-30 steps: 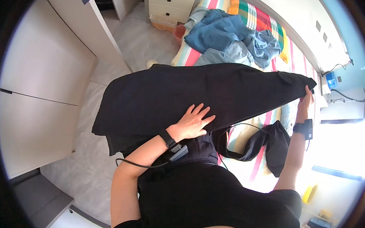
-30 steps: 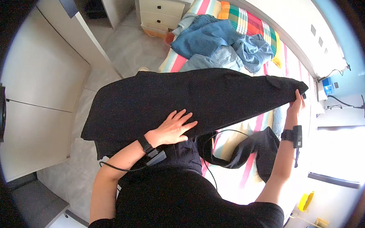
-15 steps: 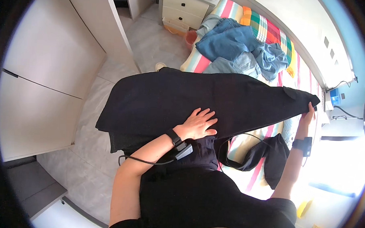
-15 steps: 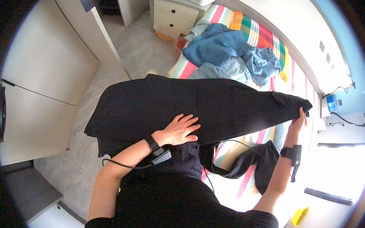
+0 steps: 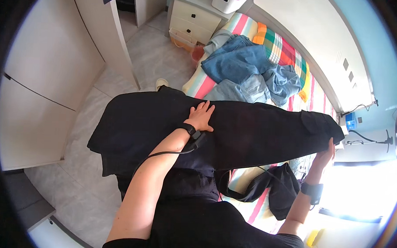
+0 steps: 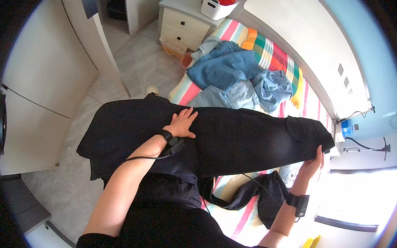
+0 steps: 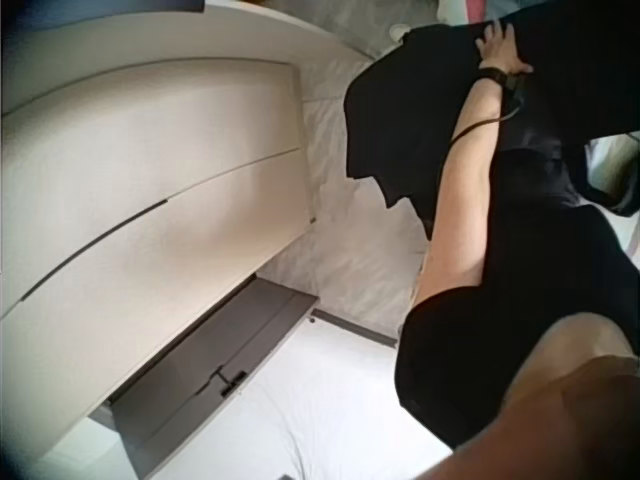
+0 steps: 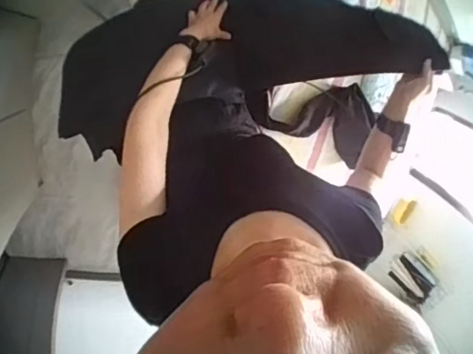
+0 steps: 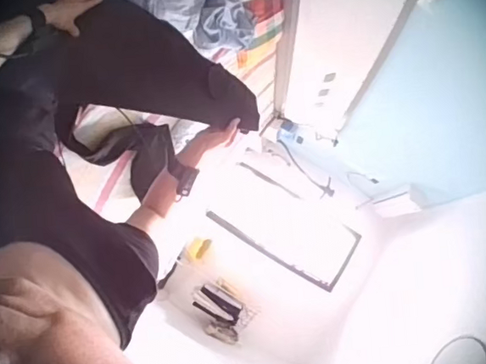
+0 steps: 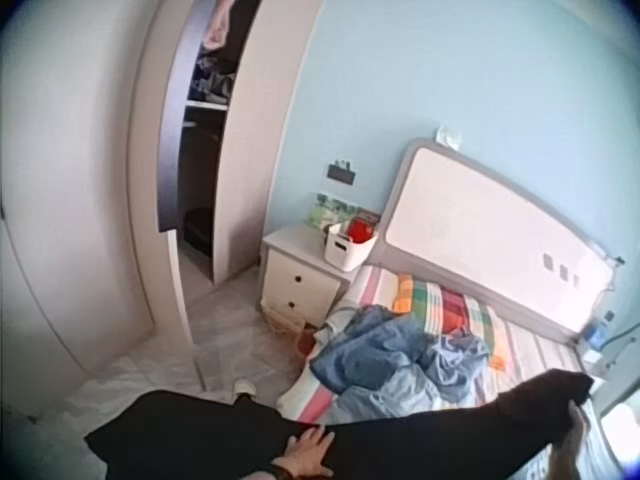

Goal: The recorder is seen folding various pieces of clothing on top of a bed.

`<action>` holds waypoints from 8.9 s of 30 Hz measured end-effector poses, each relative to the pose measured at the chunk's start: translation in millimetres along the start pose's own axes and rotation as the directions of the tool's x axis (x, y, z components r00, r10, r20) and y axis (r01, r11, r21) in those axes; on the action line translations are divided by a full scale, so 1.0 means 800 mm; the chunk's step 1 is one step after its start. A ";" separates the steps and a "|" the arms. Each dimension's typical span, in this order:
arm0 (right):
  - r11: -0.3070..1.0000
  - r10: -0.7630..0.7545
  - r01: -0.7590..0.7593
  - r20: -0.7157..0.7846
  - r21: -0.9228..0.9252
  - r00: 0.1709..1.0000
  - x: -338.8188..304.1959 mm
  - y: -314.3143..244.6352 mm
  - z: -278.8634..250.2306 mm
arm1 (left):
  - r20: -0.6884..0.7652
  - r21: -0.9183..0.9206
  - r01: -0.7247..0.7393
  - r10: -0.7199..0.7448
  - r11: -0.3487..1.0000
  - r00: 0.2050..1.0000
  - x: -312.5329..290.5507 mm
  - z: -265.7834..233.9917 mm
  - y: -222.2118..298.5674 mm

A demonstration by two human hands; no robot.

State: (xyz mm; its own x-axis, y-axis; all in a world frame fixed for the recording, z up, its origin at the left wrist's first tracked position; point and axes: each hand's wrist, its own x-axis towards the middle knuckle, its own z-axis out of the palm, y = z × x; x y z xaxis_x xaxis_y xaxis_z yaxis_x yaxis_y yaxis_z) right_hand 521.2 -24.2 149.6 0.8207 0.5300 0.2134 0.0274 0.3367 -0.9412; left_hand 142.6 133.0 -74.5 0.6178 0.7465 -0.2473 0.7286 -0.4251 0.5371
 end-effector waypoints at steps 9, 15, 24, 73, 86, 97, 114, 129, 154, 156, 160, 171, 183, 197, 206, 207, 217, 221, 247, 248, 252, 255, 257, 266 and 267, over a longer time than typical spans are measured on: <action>0.999 -0.016 0.018 0.052 -0.033 0.999 0.000 0.003 0.020 | -0.134 0.085 -0.094 0.105 0.992 0.985 -0.011 0.052 0.027; 0.999 -0.026 0.027 0.036 -0.027 0.999 -0.008 0.001 0.006 | -0.228 -0.011 0.048 -0.049 0.999 0.972 -0.001 0.018 -0.005; 0.935 0.323 -0.343 -0.188 -0.090 0.928 0.008 0.176 -0.181 | -0.270 0.027 0.095 -0.085 0.995 0.959 0.032 -0.014 -0.033; 0.621 0.775 -0.781 0.095 0.067 0.625 -0.075 0.300 -0.230 | -0.461 0.049 -0.060 0.076 0.997 0.884 -0.133 -0.055 -0.023; 0.701 0.085 -0.297 -0.338 -0.649 0.937 0.020 0.268 -0.214 | -0.040 -0.994 0.088 -0.963 0.065 0.268 -0.428 -0.001 -0.220; 0.984 -0.073 0.067 -0.030 -0.166 0.997 0.018 0.051 0.022 | -0.509 -0.590 -0.030 -0.343 0.807 0.789 -0.292 -0.075 -0.063; 0.959 -0.232 0.249 0.128 -0.135 0.964 -0.086 -0.108 0.153 | -0.106 -0.800 -0.077 -0.014 0.595 0.994 -0.001 -0.005 0.019; 0.978 -0.173 0.122 0.334 0.168 0.927 -0.081 -0.070 0.169 | 0.276 -0.961 0.278 -0.138 -0.002 0.951 -0.046 0.000 0.048; 0.962 -0.115 0.262 0.764 -0.073 0.635 -0.298 -0.071 0.369 | -0.361 -0.883 -0.349 -0.022 -0.312 0.932 -0.295 -0.183 -0.074; 0.664 -0.622 0.625 0.767 0.409 0.159 -0.319 -0.042 0.389 | -0.398 -0.862 -0.382 -0.023 -0.332 0.917 -0.317 -0.191 -0.094; 0.806 -0.393 0.495 0.919 0.325 0.037 -0.335 0.003 0.366 | -0.355 -0.738 -0.411 -0.210 -0.535 0.911 -0.385 -0.114 -0.228; 0.716 0.471 0.405 0.822 -0.569 0.320 -0.291 0.221 0.156 | 0.141 -0.851 -0.272 -0.696 -0.448 0.704 -0.368 -0.076 -0.292; 0.663 0.748 -0.430 0.516 -0.613 0.417 -0.299 0.277 0.126 | -0.208 -0.874 -0.483 -0.847 -0.063 0.488 -0.369 -0.142 -0.244; 0.766 0.642 -0.385 0.575 -0.515 0.508 -0.305 0.287 0.130 | 0.200 -0.961 -0.072 -0.851 -0.267 0.486 -0.418 -0.026 -0.288; 0.623 0.764 -0.415 0.400 -0.663 0.507 -0.306 0.265 0.133 | 0.185 -0.964 -0.054 -0.803 -0.260 0.567 -0.428 -0.039 -0.296; 0.624 0.762 -0.416 0.397 -0.661 0.513 -0.304 0.264 0.137 | 0.164 -0.973 -0.042 -0.807 -0.227 0.567 -0.428 -0.044 -0.292; 0.786 0.560 -0.259 0.469 -0.562 0.682 -0.259 0.252 0.175 | -0.056 -0.982 -0.169 -0.707 -0.090 0.705 -0.432 -0.093 -0.253; 0.751 0.660 -0.410 0.562 -0.517 0.499 -0.221 0.247 0.184 | -0.074 -0.994 -0.109 -0.769 0.006 0.635 -0.433 -0.095 -0.204; 0.754 0.656 -0.386 0.640 -0.532 0.401 -0.308 0.222 0.116 | 0.142 -0.970 -0.070 -0.772 -0.234 0.620 -0.440 -0.046 -0.217; 0.693 0.718 -0.431 0.608 -0.578 0.339 -0.304 0.225 0.099 | 0.161 -0.967 -0.061 -0.779 -0.248 0.606 -0.439 -0.045 -0.219; 0.863 0.473 -0.097 0.726 -0.496 0.499 -0.317 0.225 0.080 | 0.157 -0.973 -0.029 -0.754 -0.228 0.638 -0.437 -0.040 -0.226; 0.839 0.457 -0.029 0.675 -0.543 0.580 -0.317 0.239 0.073 | 0.161 -0.978 0.003 -0.740 -0.210 0.653 -0.443 -0.038 -0.231; 0.869 0.424 -0.101 0.625 -0.484 0.656 -0.313 0.246 0.071 | 0.162 -0.979 0.007 -0.747 -0.205 0.645 -0.440 -0.039 -0.229; 0.782 0.403 0.125 0.649 -0.611 0.645 -0.304 0.242 0.095 | 0.135 -0.978 -0.045 -0.790 -0.201 0.598 -0.450 -0.056 -0.209; 0.752 0.340 0.255 0.689 -0.608 0.640 -0.314 0.236 0.108 | 0.141 -0.976 -0.045 -0.775 -0.213 0.616 -0.453 -0.059 -0.208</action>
State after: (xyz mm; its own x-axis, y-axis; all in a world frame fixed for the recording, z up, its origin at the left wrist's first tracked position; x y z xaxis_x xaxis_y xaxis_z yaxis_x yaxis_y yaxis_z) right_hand 270.8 -26.3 -58.7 0.1409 0.9900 -0.0032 0.5762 -0.0846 -0.8129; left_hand -216.6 -42.7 -36.5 -0.1429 0.7169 -0.6823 -0.4718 0.5567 0.6838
